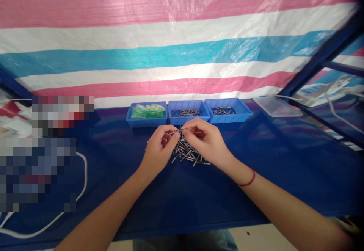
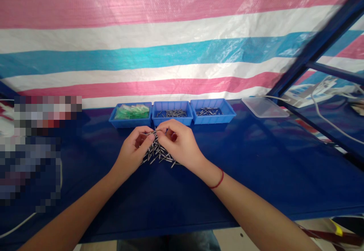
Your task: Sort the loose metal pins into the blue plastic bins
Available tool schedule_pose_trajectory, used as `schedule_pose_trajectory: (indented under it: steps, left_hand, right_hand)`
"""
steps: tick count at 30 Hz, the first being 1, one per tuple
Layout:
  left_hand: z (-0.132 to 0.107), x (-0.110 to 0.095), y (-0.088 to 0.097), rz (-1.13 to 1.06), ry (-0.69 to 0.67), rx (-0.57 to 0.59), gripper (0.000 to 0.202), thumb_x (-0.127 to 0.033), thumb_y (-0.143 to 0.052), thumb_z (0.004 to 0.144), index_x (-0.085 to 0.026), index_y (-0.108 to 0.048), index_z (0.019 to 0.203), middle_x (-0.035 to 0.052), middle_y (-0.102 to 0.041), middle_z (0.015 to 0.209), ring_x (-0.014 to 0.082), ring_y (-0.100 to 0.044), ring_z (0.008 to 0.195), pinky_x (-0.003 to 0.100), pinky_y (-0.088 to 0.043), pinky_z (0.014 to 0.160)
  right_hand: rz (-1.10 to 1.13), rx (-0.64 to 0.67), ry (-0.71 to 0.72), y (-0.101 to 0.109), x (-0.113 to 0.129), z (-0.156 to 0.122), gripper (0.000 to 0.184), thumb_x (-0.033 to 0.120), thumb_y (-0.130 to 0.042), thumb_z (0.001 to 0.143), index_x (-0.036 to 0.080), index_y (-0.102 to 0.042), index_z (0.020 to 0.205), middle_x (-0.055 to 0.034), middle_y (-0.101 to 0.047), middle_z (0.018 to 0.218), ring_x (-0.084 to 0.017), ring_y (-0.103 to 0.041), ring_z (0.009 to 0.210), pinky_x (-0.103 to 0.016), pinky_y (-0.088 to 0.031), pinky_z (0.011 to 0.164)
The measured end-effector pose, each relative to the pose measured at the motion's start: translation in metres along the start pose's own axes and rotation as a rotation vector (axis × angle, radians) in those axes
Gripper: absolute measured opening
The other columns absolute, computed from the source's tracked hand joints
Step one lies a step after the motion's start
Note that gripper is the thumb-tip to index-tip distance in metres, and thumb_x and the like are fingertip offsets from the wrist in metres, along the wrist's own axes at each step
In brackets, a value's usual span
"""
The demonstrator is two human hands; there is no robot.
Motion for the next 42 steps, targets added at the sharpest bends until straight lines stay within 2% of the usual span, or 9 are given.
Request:
schedule_pose_trajectory:
  steps: [4,7,11,14,19,24,30,35,42]
  left_hand:
    - [0.0,0.002,0.003,-0.023,-0.025,-0.041,0.022,-0.035,-0.055,0.086,-0.02,-0.058,0.102,0.0029,-0.063,0.089,0.0128,-0.056,0.071,0.024,-0.046,0.064]
    - [0.001,0.002,0.005,-0.036,-0.028,-0.043,0.025,-0.037,-0.053,0.088,-0.021,-0.056,0.107,0.0024,-0.061,0.09,0.0119,-0.055,0.071,0.023,-0.045,0.062]
    - [0.004,-0.001,0.007,0.007,-0.034,-0.032,0.032,-0.036,-0.05,0.089,-0.021,-0.051,0.117,0.0018,-0.059,0.089,0.0106,-0.054,0.068,0.022,-0.044,0.06]
    - [0.005,0.0,0.007,0.167,-0.045,0.028,0.027,-0.032,-0.05,0.089,-0.021,-0.055,0.113,0.0013,-0.061,0.087,0.0112,-0.055,0.068,0.024,-0.045,0.063]
    - [0.006,0.006,-0.001,0.473,-0.16,0.197,0.016,-0.026,-0.052,0.087,-0.02,-0.066,0.093,0.0036,-0.065,0.093,0.0168,-0.059,0.083,0.029,-0.045,0.077]
    - [0.005,0.01,-0.008,0.713,-0.213,0.246,0.025,-0.043,-0.057,0.085,-0.02,-0.067,0.088,0.0044,-0.065,0.09,0.0205,-0.059,0.085,0.032,-0.042,0.075]
    - [0.004,0.009,-0.01,0.835,-0.228,0.25,0.021,-0.035,-0.053,0.089,-0.021,-0.067,0.087,0.0046,-0.066,0.091,0.0191,-0.059,0.083,0.031,-0.037,0.069]
    - [0.004,0.009,-0.007,0.821,-0.185,0.236,0.021,-0.031,-0.049,0.091,-0.02,-0.067,0.086,0.0045,-0.066,0.09,0.0187,-0.06,0.081,0.03,-0.037,0.067]
    - [0.009,0.009,0.003,0.728,-0.143,0.146,0.023,-0.03,-0.045,0.093,-0.018,-0.064,0.087,0.0039,-0.063,0.088,0.0173,-0.06,0.08,0.028,-0.04,0.071]
  right_hand:
    - [-0.08,0.083,0.033,-0.003,-0.001,0.002,0.009,0.025,-0.057,0.083,0.02,-0.064,0.081,-0.0012,-0.06,0.073,-0.012,-0.05,0.061,-0.026,-0.041,0.058]
    - [0.012,0.079,-0.062,-0.001,-0.01,0.006,0.015,0.031,-0.057,0.084,0.019,-0.065,0.078,-0.0012,-0.06,0.071,-0.012,-0.051,0.063,-0.026,-0.041,0.059]
    - [0.294,-0.251,-0.264,0.026,-0.032,0.015,0.019,0.037,-0.06,0.081,0.018,-0.064,0.076,0.0022,-0.052,0.064,-0.009,-0.044,0.053,-0.023,-0.035,0.047]
    - [0.495,-0.503,-0.412,0.054,-0.053,0.021,0.022,0.04,-0.065,0.074,0.019,-0.062,0.077,0.0035,-0.05,0.065,-0.007,-0.041,0.049,-0.021,-0.031,0.042]
    - [0.64,-0.601,-0.559,0.074,-0.068,0.024,0.023,0.04,-0.063,0.073,0.018,-0.061,0.078,0.0045,-0.048,0.062,-0.005,-0.038,0.045,-0.02,-0.028,0.037]
    - [0.688,-0.468,-0.583,0.053,-0.057,0.02,0.015,0.033,-0.06,0.072,0.018,-0.061,0.074,0.0043,-0.047,0.061,-0.006,-0.037,0.046,-0.02,-0.027,0.037]
    - [0.57,-0.283,-0.557,0.028,-0.04,0.013,0.016,0.033,-0.061,0.071,0.017,-0.064,0.072,0.0038,-0.048,0.061,-0.007,-0.038,0.048,-0.021,-0.026,0.04]
    - [0.298,-0.113,-0.447,0.019,-0.035,0.013,0.018,0.033,-0.058,0.076,0.017,-0.063,0.069,0.0027,-0.05,0.06,-0.008,-0.039,0.049,-0.022,-0.027,0.043]
    - [-0.137,0.154,-0.211,0.006,-0.033,0.012,0.018,0.028,-0.053,0.082,0.017,-0.066,0.077,-0.0014,-0.062,0.07,-0.013,-0.052,0.062,-0.027,-0.039,0.058]
Point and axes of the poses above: each hand's wrist, its own z-axis towards the middle knuckle, its own y-axis out of the back of the hand, x = y × z, the point moved 5 cm from there along z, towards the middle knuckle
